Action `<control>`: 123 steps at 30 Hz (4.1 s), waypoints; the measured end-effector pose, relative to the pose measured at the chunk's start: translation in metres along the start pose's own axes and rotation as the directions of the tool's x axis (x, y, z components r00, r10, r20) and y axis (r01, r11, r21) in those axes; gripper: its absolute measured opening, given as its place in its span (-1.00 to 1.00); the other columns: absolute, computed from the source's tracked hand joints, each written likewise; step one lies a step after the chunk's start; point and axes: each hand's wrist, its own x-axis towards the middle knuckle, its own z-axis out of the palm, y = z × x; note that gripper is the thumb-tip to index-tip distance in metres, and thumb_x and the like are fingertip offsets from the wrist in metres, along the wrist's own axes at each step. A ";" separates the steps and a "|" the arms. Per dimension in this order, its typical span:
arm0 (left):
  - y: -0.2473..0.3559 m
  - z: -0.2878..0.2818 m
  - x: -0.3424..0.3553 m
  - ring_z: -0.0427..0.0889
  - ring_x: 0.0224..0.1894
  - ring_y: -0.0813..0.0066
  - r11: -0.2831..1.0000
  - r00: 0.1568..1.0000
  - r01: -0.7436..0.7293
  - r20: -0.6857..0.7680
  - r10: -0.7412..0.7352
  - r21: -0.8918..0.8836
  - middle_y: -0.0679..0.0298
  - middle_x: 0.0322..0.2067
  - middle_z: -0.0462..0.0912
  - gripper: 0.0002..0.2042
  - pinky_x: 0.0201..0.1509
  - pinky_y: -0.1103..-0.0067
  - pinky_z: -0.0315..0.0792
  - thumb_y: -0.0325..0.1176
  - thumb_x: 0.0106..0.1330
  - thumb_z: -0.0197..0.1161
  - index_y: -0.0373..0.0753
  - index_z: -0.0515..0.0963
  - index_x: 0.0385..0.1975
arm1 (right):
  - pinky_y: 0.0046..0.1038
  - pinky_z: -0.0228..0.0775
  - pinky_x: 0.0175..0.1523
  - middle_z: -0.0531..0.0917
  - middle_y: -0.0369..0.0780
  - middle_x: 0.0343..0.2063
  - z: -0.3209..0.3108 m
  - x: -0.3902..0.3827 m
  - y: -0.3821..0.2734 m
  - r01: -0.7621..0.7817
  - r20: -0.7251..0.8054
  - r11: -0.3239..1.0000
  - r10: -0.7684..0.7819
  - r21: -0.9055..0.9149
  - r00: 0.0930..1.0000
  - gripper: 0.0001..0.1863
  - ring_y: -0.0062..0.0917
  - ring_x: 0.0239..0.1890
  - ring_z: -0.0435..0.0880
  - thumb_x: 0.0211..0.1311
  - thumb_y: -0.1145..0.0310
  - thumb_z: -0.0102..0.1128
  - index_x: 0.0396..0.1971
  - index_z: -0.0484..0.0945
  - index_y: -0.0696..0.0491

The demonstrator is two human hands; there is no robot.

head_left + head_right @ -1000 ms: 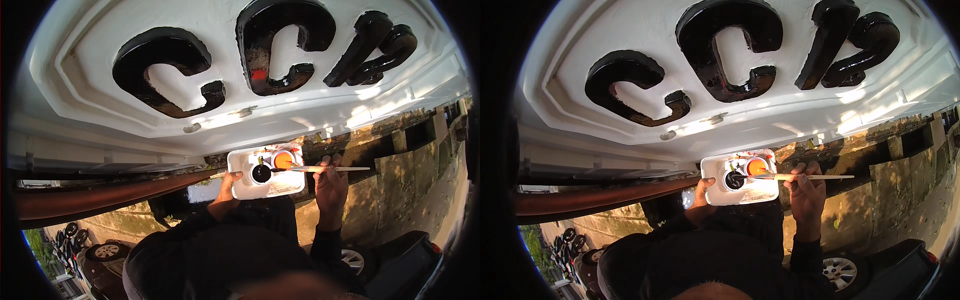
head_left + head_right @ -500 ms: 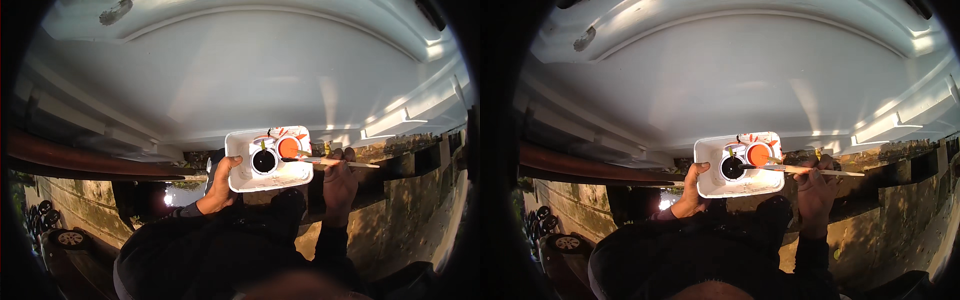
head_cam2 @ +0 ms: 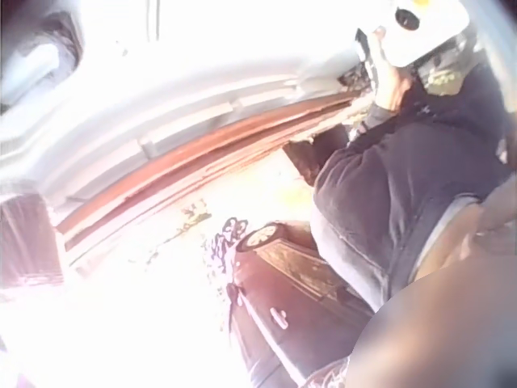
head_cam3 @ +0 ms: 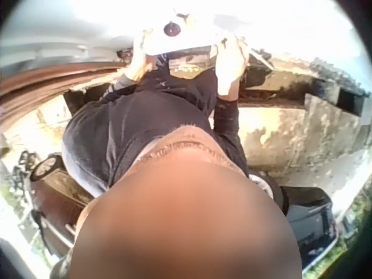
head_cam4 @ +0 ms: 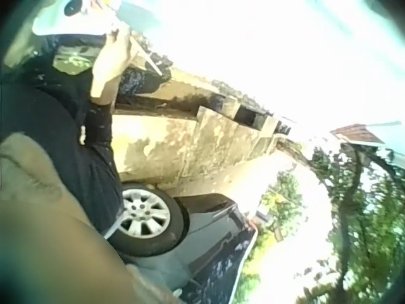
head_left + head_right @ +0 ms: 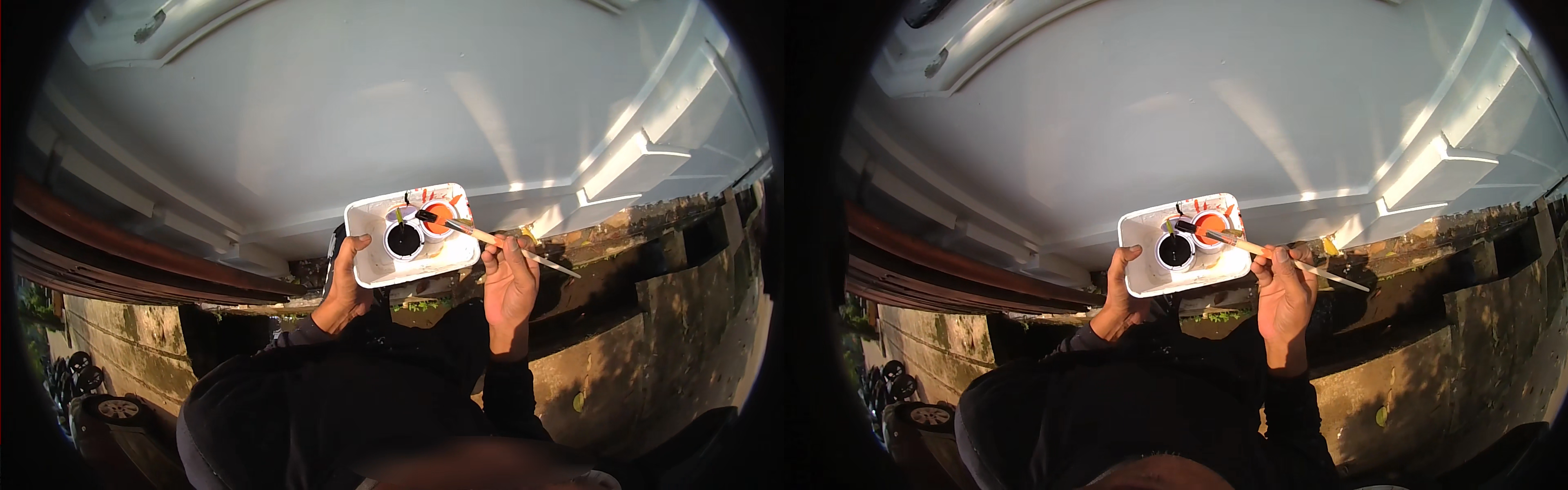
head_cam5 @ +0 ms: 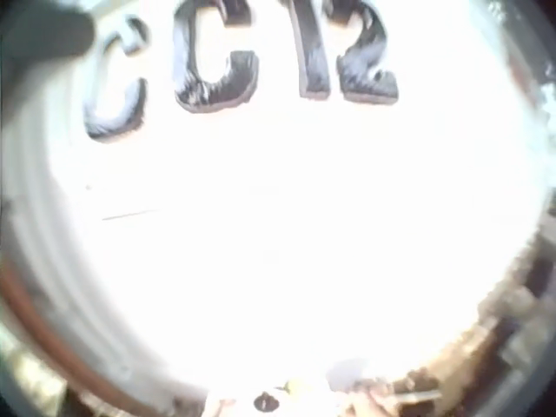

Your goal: The person is carefully painting or touching up black letters on a white decorative wall plaque using a paintbrush and a small paint tray.

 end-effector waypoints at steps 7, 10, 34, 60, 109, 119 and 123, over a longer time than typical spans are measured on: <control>0.009 0.017 -0.020 0.53 0.17 0.21 0.999 1.000 -0.001 0.013 0.001 -0.041 0.09 0.14 0.49 -0.32 0.26 0.29 0.41 -0.03 0.23 0.19 -0.29 0.30 0.30 | -0.62 0.39 -0.30 0.61 -0.31 -0.43 0.018 -0.014 0.002 0.102 -0.162 0.985 -0.124 -0.136 0.979 -0.80 -0.64 -0.42 0.52 0.42 0.23 0.27 -0.24 0.56 0.05; 0.004 0.011 -0.017 0.53 0.15 0.22 0.999 0.999 0.030 0.034 -0.029 -0.022 0.13 0.09 0.53 -0.31 0.16 0.27 0.48 0.00 0.18 0.21 -0.22 0.32 0.29 | -0.64 0.39 -0.20 0.61 -0.32 -0.35 0.018 -0.023 -0.001 0.077 -0.220 0.997 -0.080 -0.021 0.972 -0.79 -0.68 -0.33 0.53 0.41 0.23 0.28 -0.19 0.56 0.05; 0.001 -0.028 -0.011 0.71 -0.48 0.32 0.974 0.973 0.167 0.137 -0.188 0.152 0.00 -0.24 0.66 -0.33 -0.73 0.50 0.40 0.00 0.21 0.15 -0.47 0.38 0.16 | -0.39 0.61 0.10 0.59 -0.02 -0.08 0.291 0.073 -0.132 0.949 0.858 -0.250 -0.425 0.194 -0.287 -0.69 -0.26 0.03 0.63 0.23 0.78 0.20 -0.20 0.34 0.09; -0.030 -0.069 -0.005 0.29 -0.87 0.44 0.963 0.993 0.114 -0.043 -0.107 0.244 0.19 -0.51 0.52 -0.55 -0.89 0.51 0.04 0.03 0.21 0.14 -0.28 0.49 -0.18 | -0.38 0.64 -0.09 0.69 -0.17 -0.23 0.443 0.137 -0.090 0.672 0.689 -0.490 -0.182 0.555 -0.702 -0.65 -0.32 -0.12 0.69 -0.14 0.77 0.36 -0.35 0.52 0.08; -0.039 -0.065 0.003 0.26 -0.84 0.50 0.974 0.998 0.049 -0.040 -0.041 0.222 0.25 -0.54 0.51 -0.59 -0.85 0.51 0.03 -0.01 0.21 0.16 -0.28 0.51 -0.22 | -0.40 0.67 -0.12 0.67 -0.18 -0.27 0.440 0.133 -0.091 0.643 0.693 -0.566 -0.166 0.516 -0.701 -0.68 -0.32 -0.13 0.69 -0.19 0.73 0.37 -0.40 0.53 0.08; -0.028 -0.062 -0.004 0.25 -0.88 0.50 0.961 0.994 0.109 -0.054 -0.098 0.255 0.22 -0.53 0.53 -0.55 -0.89 0.53 0.04 0.00 0.22 0.14 -0.29 0.52 -0.13 | -0.42 0.66 -0.18 0.67 -0.21 -0.30 0.449 0.136 -0.075 0.645 0.665 -0.517 -0.181 0.563 -0.725 -0.75 -0.32 -0.16 0.70 -0.12 0.64 0.37 -0.41 0.54 0.07; -0.027 -0.060 -0.005 0.26 -0.88 0.50 0.961 0.996 0.086 -0.039 -0.078 0.265 0.23 -0.53 0.53 -0.55 -0.89 0.53 0.05 0.01 0.22 0.15 -0.29 0.52 -0.13 | -0.40 0.67 -0.18 0.66 -0.19 -0.29 0.445 0.138 -0.082 0.663 0.696 -0.522 -0.170 0.537 -0.698 -0.72 -0.32 -0.15 0.69 -0.15 0.67 0.37 -0.40 0.54 0.08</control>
